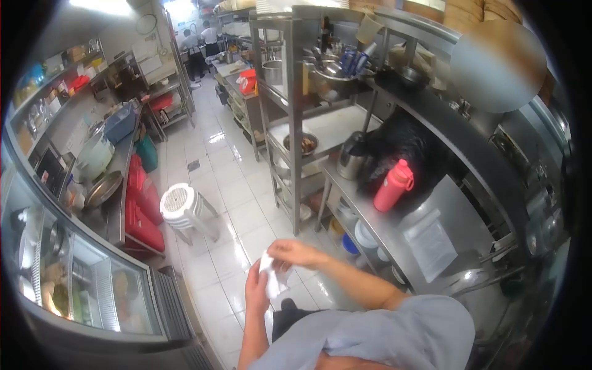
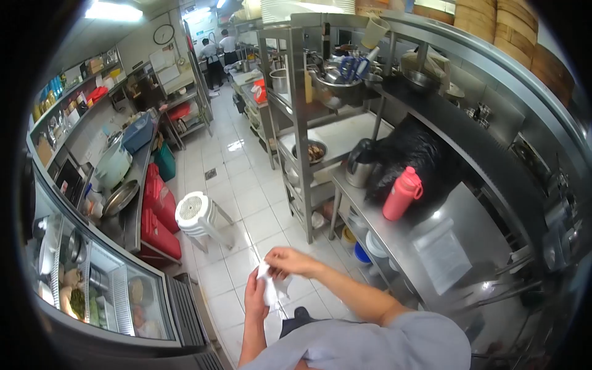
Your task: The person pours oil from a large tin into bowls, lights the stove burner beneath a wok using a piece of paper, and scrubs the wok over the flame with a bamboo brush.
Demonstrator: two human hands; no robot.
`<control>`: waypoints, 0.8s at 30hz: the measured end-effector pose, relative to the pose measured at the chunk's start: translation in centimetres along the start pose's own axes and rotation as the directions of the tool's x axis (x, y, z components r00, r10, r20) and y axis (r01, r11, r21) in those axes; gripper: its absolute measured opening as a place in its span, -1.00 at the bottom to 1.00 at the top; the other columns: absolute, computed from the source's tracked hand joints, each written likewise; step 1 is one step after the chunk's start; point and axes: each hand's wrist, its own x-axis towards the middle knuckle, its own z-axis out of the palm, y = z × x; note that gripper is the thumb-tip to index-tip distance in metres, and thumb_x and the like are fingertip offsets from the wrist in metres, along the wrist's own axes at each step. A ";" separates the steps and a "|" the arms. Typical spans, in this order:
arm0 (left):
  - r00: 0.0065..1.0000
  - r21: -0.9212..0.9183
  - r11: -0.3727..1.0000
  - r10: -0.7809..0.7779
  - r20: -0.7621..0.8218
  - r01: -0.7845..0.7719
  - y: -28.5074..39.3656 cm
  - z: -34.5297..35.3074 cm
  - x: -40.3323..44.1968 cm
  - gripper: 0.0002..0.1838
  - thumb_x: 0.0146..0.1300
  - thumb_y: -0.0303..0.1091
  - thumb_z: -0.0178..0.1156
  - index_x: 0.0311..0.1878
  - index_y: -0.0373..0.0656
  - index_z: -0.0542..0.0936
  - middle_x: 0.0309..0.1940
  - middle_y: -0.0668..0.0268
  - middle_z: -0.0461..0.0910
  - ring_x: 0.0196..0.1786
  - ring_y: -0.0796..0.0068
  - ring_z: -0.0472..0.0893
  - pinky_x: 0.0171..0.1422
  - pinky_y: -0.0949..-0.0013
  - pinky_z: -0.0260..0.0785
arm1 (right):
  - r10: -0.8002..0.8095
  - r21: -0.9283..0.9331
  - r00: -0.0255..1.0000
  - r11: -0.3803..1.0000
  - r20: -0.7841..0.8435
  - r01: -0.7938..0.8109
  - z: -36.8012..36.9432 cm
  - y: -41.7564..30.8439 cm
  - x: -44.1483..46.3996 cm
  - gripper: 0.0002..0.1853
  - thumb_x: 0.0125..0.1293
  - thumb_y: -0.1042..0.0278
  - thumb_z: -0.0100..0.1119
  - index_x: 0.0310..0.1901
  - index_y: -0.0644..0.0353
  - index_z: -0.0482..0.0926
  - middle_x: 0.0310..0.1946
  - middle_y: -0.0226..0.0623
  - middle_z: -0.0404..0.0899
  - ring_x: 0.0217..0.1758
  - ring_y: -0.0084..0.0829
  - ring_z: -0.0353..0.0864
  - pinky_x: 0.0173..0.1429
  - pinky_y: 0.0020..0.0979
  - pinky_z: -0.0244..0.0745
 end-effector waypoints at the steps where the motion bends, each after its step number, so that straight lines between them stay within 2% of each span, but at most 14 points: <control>1: 0.999 -0.110 0.994 -0.009 -0.034 0.006 0.9 -0.9 -0.2 -0.49 0.46 -0.33 -0.05 0.43 -0.21 0.20 0.32 0.12 0.33 0.32 0.28 0.39 0.38 0.22 0.25 | -0.029 -0.039 0.999 0.999 0.030 0.031 1.6 0.1 1.6 -0.69 0.43 0.13 0.14 0.00 0.18 0.51 -0.22 -0.37 0.62 -0.21 -0.52 0.64 -0.15 -0.45 0.57; 2: 0.997 -0.218 0.976 -0.024 -0.069 0.009 1.9 -1.5 0.1 -0.47 0.49 -0.27 -0.07 0.46 -0.17 0.16 0.33 0.12 0.31 0.32 0.25 0.38 0.38 0.20 0.25 | -0.056 -0.074 0.996 0.995 0.064 0.060 2.9 0.1 2.8 -0.67 0.41 0.11 0.16 0.01 0.19 0.51 -0.21 -0.37 0.62 -0.22 -0.50 0.64 -0.13 -0.42 0.56; 3: 0.998 -0.279 0.960 -0.047 -0.038 0.034 3.0 -2.0 0.7 -0.45 0.50 -0.20 -0.10 0.48 -0.14 0.12 0.34 0.12 0.29 0.33 0.24 0.37 0.38 0.18 0.26 | -0.150 -0.212 0.987 0.964 0.062 0.160 3.8 0.4 3.9 -0.67 0.39 0.12 0.18 -0.02 0.20 0.52 -0.23 -0.36 0.63 -0.24 -0.50 0.63 -0.13 -0.41 0.55; 5: 0.995 -0.383 0.918 -0.097 0.025 0.099 5.1 -2.9 2.2 -0.40 0.53 -0.08 -0.16 0.52 -0.08 0.03 0.36 0.12 0.26 0.34 0.21 0.36 0.37 0.14 0.26 | -0.333 -0.455 0.939 0.825 0.090 0.336 5.2 0.8 5.9 -0.68 0.36 0.12 0.21 -0.08 0.22 0.55 -0.28 -0.34 0.63 -0.26 -0.48 0.61 -0.14 -0.40 0.52; 8: 0.995 -0.240 0.967 -0.070 0.068 0.084 7.0 -3.1 5.9 -0.36 0.53 -0.02 -0.19 0.55 -0.03 -0.05 0.36 0.12 0.25 0.34 0.20 0.35 0.37 0.12 0.26 | -0.290 -0.565 0.957 0.784 0.032 0.257 4.2 0.0 8.2 -0.72 0.32 0.16 0.25 -0.19 0.24 0.57 -0.36 -0.32 0.63 -0.31 -0.50 0.57 -0.19 -0.42 0.46; 9: 0.991 -0.266 0.962 -0.035 0.130 0.068 6.6 -3.8 7.7 -0.34 0.53 -0.06 -0.16 0.57 0.03 -0.10 0.38 0.12 0.22 0.35 0.22 0.33 0.37 0.16 0.26 | -0.283 -0.518 0.958 0.827 -0.048 0.218 3.9 -1.0 8.5 -0.76 0.31 0.21 0.24 -0.28 0.25 0.57 -0.42 -0.33 0.62 -0.35 -0.55 0.52 -0.24 -0.43 0.42; 11: 0.982 -0.203 0.973 -0.071 0.173 0.106 6.3 -4.1 11.4 -0.33 0.52 -0.13 -0.10 0.57 0.05 -0.12 0.40 0.12 0.19 0.37 0.23 0.31 0.39 0.19 0.24 | -0.249 -0.416 0.959 0.893 -0.136 0.173 1.8 -2.0 9.6 -0.78 0.32 0.24 0.22 -0.29 0.25 0.56 -0.41 -0.36 0.60 -0.34 -0.58 0.50 -0.25 -0.44 0.41; 15: 0.954 -0.109 0.975 -0.162 0.253 0.194 6.4 -5.3 18.6 -0.26 0.46 -0.31 0.06 0.56 0.05 -0.11 0.38 0.13 0.21 0.32 0.29 0.34 0.37 0.24 0.25 | -0.240 -0.471 0.952 0.873 -0.192 0.125 -4.4 -2.6 12.8 -0.80 0.36 0.27 0.16 -0.18 0.25 0.58 -0.36 -0.47 0.57 -0.30 -0.63 0.49 -0.25 -0.46 0.41; 17: 0.929 -0.065 0.955 -0.264 0.259 0.290 6.1 -7.3 21.9 -0.27 0.43 -0.30 0.10 0.55 0.03 -0.02 0.32 0.22 0.27 0.27 0.34 0.39 0.33 0.26 0.29 | -0.197 -0.217 0.959 0.964 -0.202 0.153 -6.3 -2.4 15.4 -0.82 0.36 0.31 0.12 -0.22 0.26 0.59 -0.47 -0.50 0.48 -0.36 -0.65 0.39 -0.25 -0.46 0.36; 18: 0.918 -0.064 0.938 -0.316 0.241 0.340 6.1 -8.6 23.8 -0.28 0.43 -0.30 0.12 0.54 0.02 0.01 0.30 0.26 0.31 0.26 0.35 0.40 0.33 0.27 0.29 | -0.173 -0.156 0.970 0.977 -0.173 0.146 -7.1 -2.4 17.2 -0.82 0.37 0.32 0.11 -0.20 0.26 0.59 -0.44 -0.51 0.48 -0.34 -0.66 0.40 -0.22 -0.47 0.36; 19: 0.919 -0.013 0.939 -0.333 0.210 0.343 6.0 -10.2 25.6 -0.30 0.42 -0.18 0.13 0.52 -0.01 0.07 0.27 0.30 0.37 0.25 0.38 0.42 0.28 0.26 0.34 | -0.157 -0.098 0.977 0.985 -0.145 0.144 -8.0 -2.6 19.2 -0.81 0.37 0.32 0.10 -0.17 0.26 0.59 -0.42 -0.53 0.49 -0.32 -0.66 0.40 -0.20 -0.48 0.36; 20: 0.913 -0.106 0.922 -0.345 0.218 0.373 6.1 -11.7 27.2 -0.30 0.41 -0.15 0.14 0.51 -0.03 0.08 0.23 0.29 0.41 0.25 0.39 0.43 0.28 0.21 0.34 | -0.145 -0.045 0.982 0.989 -0.119 0.141 -8.9 -3.3 21.5 -0.81 0.38 0.33 0.08 -0.14 0.26 0.60 -0.40 -0.54 0.49 -0.30 -0.67 0.40 -0.17 -0.49 0.37; 21: 0.906 -0.198 0.894 -0.356 0.231 0.402 7.0 -12.4 28.7 -0.29 0.40 -0.13 0.14 0.51 -0.05 0.09 0.18 0.29 0.45 0.24 0.41 0.45 0.28 0.15 0.35 | 0.000 0.025 0.996 1.000 -0.093 0.002 -9.5 -4.6 23.5 -0.77 0.42 0.31 0.06 -0.06 0.28 0.58 -0.29 -0.50 0.55 -0.21 -0.66 0.44 -0.08 -0.54 0.37; 24: 0.887 -0.396 0.796 -0.382 0.258 0.458 9.3 -13.7 31.7 -0.33 0.38 -0.08 0.16 0.45 -0.10 0.18 0.12 0.29 0.52 0.22 0.42 0.48 0.29 0.10 0.36 | -0.044 0.168 0.999 0.985 0.032 0.038 -9.4 -6.6 31.9 -0.73 0.44 0.27 0.05 -0.01 0.29 0.56 -0.23 -0.47 0.57 -0.15 -0.68 0.45 -0.05 -0.53 0.37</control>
